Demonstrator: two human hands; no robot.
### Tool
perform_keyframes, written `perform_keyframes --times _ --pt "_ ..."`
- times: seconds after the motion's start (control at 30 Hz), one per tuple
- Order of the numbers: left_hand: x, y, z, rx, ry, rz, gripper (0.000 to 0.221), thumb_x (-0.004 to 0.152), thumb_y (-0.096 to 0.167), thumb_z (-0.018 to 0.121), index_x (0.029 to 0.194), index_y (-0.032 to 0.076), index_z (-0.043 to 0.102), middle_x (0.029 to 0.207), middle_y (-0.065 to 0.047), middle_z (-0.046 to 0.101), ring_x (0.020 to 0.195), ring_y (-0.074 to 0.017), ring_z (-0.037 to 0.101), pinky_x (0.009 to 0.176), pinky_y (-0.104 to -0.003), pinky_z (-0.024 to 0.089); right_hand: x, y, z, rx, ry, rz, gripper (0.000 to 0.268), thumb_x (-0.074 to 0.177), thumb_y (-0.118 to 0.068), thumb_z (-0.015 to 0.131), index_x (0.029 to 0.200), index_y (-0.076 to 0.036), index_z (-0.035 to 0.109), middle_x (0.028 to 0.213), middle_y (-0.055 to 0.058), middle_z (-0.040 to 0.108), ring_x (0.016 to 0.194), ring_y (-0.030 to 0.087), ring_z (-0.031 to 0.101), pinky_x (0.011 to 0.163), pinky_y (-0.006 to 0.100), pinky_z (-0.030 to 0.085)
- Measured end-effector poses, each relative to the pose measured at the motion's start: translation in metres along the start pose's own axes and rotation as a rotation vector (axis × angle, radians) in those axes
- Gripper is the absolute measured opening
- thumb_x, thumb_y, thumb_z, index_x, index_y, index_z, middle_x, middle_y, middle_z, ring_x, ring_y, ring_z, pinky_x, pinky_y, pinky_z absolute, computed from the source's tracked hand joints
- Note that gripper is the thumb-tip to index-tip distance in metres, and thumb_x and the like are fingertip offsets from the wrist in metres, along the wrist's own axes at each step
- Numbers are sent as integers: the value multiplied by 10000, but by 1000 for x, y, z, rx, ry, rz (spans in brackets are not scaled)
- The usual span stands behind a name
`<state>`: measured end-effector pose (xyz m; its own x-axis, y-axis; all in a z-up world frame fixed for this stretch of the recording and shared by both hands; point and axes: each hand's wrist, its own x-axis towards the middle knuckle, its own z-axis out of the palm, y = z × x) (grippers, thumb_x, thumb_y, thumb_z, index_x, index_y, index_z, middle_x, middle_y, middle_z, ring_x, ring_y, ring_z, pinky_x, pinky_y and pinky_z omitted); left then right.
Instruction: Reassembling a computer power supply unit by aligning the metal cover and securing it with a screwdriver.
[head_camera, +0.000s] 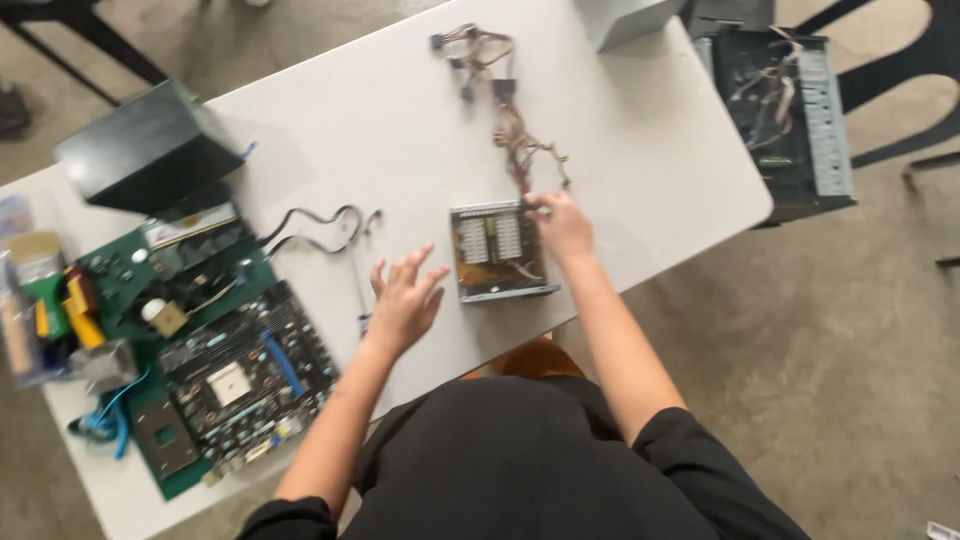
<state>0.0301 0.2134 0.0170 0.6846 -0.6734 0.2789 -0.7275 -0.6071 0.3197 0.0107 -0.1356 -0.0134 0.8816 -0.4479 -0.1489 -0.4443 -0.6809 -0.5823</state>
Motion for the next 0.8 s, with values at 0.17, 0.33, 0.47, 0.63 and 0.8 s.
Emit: perform_keyframes --times 0.17,0.33,0.47,0.63,0.8 --pt "160 43 23 -51 105 92 455 882 223 805 1307 308 666 1537 -1 530 1346 -227 516 1148 -563 231 -4 1 -5 -146 98 -238 226 974 -399 736 1194 -349 756 1276 77 657 1233 366 658 983 606 575" --pt "364 94 161 -16 241 189 454 830 333 848 1258 326 698 1366 15 636 1218 -217 627 1029 -454 410 11 1 -42 -344 185 -587 328 908 -435 783 1207 -301 785 1287 140 676 1248 355 642 1040 662 478" --pt "496 152 279 532 211 90 563 1013 262 691 1521 87 522 1511 -180 498 1400 -341 473 1136 -539 416 17 20 -43 -505 -61 -707 481 924 -431 684 1379 -277 705 1486 85 632 1509 354 467 1238 688 272" --pt "584 188 346 540 528 223 426 1084 149 528 1492 29 520 1451 -216 530 1432 -393 458 1238 -593 328 41 39 0 -304 -237 -707 489 939 -417 722 1375 -212 641 1462 70 550 1523 345 422 1213 710 261" --pt "577 163 373 442 341 -3 918 749 160 851 1564 164 429 1041 -53 462 981 -291 445 1015 -513 343 48 62 57 -353 -292 -779 534 895 -290 735 1402 -184 603 1544 101 474 1555 375 405 1239 789 184"
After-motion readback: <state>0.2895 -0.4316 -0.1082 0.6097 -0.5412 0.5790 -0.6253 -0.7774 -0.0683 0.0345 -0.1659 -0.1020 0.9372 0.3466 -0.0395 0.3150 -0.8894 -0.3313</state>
